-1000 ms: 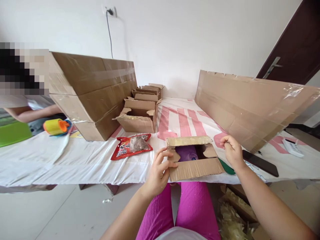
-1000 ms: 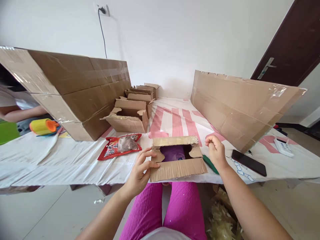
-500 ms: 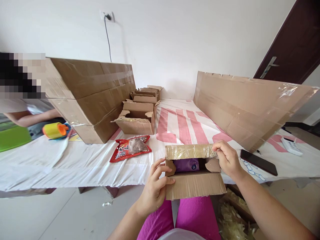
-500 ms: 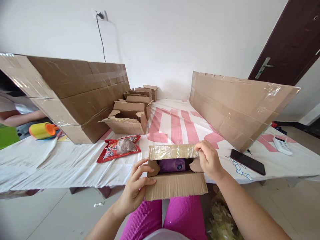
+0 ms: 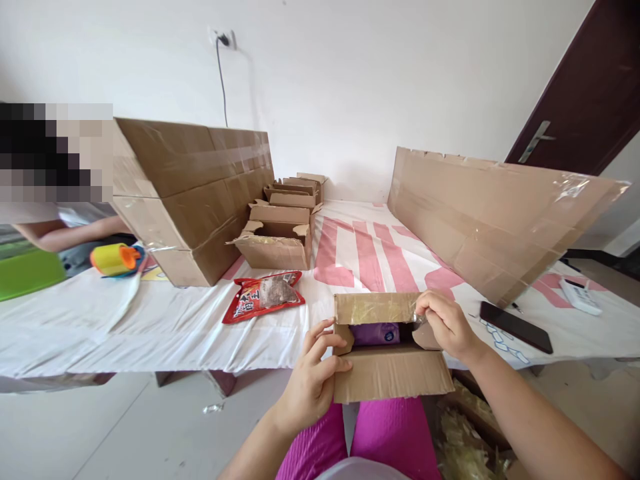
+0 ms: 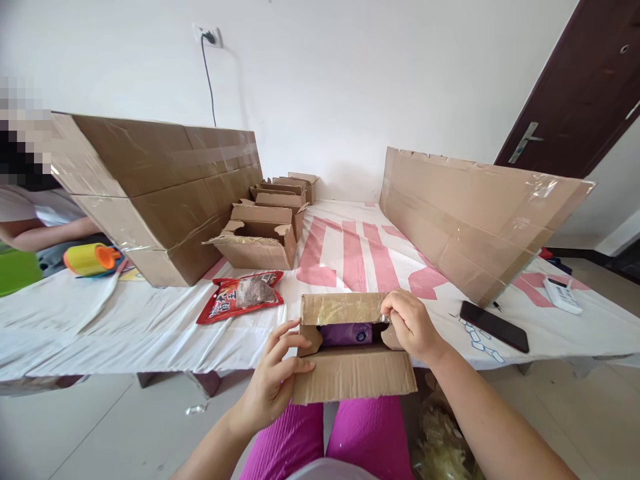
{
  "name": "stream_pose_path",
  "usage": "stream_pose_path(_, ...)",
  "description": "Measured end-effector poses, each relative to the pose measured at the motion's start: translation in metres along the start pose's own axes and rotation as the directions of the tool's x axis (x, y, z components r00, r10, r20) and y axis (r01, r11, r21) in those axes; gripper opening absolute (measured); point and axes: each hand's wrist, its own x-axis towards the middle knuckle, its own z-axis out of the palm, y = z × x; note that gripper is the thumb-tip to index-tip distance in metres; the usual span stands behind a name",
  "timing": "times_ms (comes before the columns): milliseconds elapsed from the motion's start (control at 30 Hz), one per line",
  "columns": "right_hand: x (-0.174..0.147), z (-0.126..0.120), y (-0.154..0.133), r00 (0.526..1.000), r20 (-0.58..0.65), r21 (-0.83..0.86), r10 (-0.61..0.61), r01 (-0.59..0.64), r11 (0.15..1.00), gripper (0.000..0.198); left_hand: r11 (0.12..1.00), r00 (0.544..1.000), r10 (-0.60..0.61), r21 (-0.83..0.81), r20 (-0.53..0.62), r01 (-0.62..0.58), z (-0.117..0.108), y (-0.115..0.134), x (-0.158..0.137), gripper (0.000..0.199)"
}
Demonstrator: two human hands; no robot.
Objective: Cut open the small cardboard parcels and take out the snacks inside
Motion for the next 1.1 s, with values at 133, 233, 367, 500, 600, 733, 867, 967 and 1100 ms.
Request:
stream_pose_path(133,0.000,0.002,-0.005,1.000,0.014,-0.066,-0.008,0.009,0.998,0.020,1.000,1.000,0.005,0.006,-0.002,-0.005,0.000,0.000,0.000,0.034)
stream_pose_path(233,-0.001,0.006,-0.010,1.000,0.010,-0.117,-0.027,0.028,0.993,0.019,1.000,1.000,0.002,0.013,-0.005,-0.002,0.001,0.001,0.000,0.034)
stream_pose_path(367,-0.002,0.014,-0.019,0.996,0.009,-0.174,-0.086,0.086,0.981,0.024,1.000,1.000,0.001,0.006,0.001,-0.001,0.000,0.001,0.000,0.034)
stream_pose_path(500,-0.001,0.020,-0.025,0.994,0.025,-0.201,-0.106,0.109,0.974,0.030,1.000,0.998,-0.010,-0.002,0.060,0.010,-0.009,0.001,0.003,0.034)
stream_pose_path(600,0.000,0.022,-0.025,0.995,0.053,-0.204,-0.085,0.094,0.974,0.030,1.000,0.993,-0.012,-0.012,0.117,0.013,-0.015,0.000,0.011,0.032)
stream_pose_path(733,0.002,0.025,-0.022,0.996,0.067,-0.219,-0.054,0.068,0.973,0.027,0.990,0.995,-0.094,0.107,0.028,0.090,-0.012,-0.001,0.029,0.038)
stream_pose_path(867,0.009,0.029,-0.015,0.998,0.053,-0.235,-0.032,0.044,0.971,0.024,0.936,0.977,-0.213,0.293,0.033,0.194,-0.006,-0.009,0.056,0.050)
stream_pose_path(967,0.019,0.034,-0.004,0.999,0.049,-0.235,-0.020,0.031,0.971,0.024,0.880,0.961,-0.266,0.424,0.070,0.213,-0.002,-0.020,0.082,0.043)
stream_pose_path(1100,0.031,0.039,0.013,0.999,0.043,-0.172,-0.015,0.022,0.985,0.028,0.830,0.935,-0.332,0.510,0.123,0.228,0.004,-0.037,0.110,0.025)
